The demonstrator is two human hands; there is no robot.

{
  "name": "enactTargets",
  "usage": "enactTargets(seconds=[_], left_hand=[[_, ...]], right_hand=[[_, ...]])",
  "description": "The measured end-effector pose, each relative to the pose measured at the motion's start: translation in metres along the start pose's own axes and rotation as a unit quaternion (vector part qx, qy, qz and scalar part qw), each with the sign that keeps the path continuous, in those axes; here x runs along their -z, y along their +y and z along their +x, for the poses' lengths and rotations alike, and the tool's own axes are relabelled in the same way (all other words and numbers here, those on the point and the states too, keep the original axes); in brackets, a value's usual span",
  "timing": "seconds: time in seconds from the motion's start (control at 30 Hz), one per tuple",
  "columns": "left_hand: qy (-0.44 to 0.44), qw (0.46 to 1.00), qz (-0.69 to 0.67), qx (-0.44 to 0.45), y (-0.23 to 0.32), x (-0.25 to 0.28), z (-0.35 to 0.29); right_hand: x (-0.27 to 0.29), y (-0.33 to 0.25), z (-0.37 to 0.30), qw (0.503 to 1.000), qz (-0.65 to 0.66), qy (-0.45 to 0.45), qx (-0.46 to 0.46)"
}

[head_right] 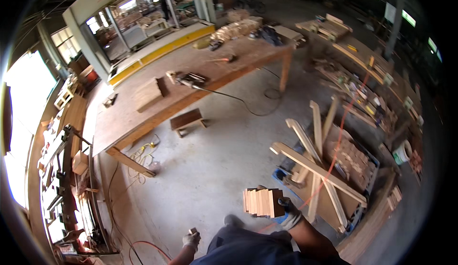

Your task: The person assembles small wooden pieces by applying glue to the edges and joining them with a nail gun. They repeatedly pick up pieces, apply adhesive, align the parts, and fasten them together on a workbench in a workshop.

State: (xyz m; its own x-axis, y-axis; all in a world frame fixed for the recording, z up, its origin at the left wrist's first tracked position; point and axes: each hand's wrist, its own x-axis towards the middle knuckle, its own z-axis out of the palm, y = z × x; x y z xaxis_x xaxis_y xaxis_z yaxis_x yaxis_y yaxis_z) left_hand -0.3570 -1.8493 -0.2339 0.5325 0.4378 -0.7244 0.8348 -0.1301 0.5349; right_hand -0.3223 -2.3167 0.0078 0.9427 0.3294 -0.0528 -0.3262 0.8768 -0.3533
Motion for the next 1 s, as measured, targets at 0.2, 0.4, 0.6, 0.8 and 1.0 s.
enactTargets(seconds=[0.2, 0.4, 0.6, 0.8, 1.0], left_hand=[[0.044, 0.999, 0.005, 0.006, 0.000, 0.103, 0.067], [0.057, 0.993, 0.001, 0.101, -0.002, 0.085, 0.122], [0.023, 0.988, -0.095, 0.122, 0.094, 0.024, 0.125], [0.053, 0.975, -0.201, 0.083, 0.212, 0.020, 0.136], [0.071, 0.952, -0.295, 0.049, 0.327, 0.023, 0.161]], right_hand=[[-0.040, 0.016, 0.155, 0.993, 0.041, -0.035, -0.101], [-0.080, 0.010, 0.279, 0.987, -0.028, -0.084, -0.135], [-0.057, -0.015, 0.397, 0.982, 0.000, -0.090, -0.166], [-0.022, -0.065, 0.525, 0.969, -0.012, -0.135, -0.205], [-0.038, -0.092, 0.616, 0.966, 0.015, -0.134, -0.221]])
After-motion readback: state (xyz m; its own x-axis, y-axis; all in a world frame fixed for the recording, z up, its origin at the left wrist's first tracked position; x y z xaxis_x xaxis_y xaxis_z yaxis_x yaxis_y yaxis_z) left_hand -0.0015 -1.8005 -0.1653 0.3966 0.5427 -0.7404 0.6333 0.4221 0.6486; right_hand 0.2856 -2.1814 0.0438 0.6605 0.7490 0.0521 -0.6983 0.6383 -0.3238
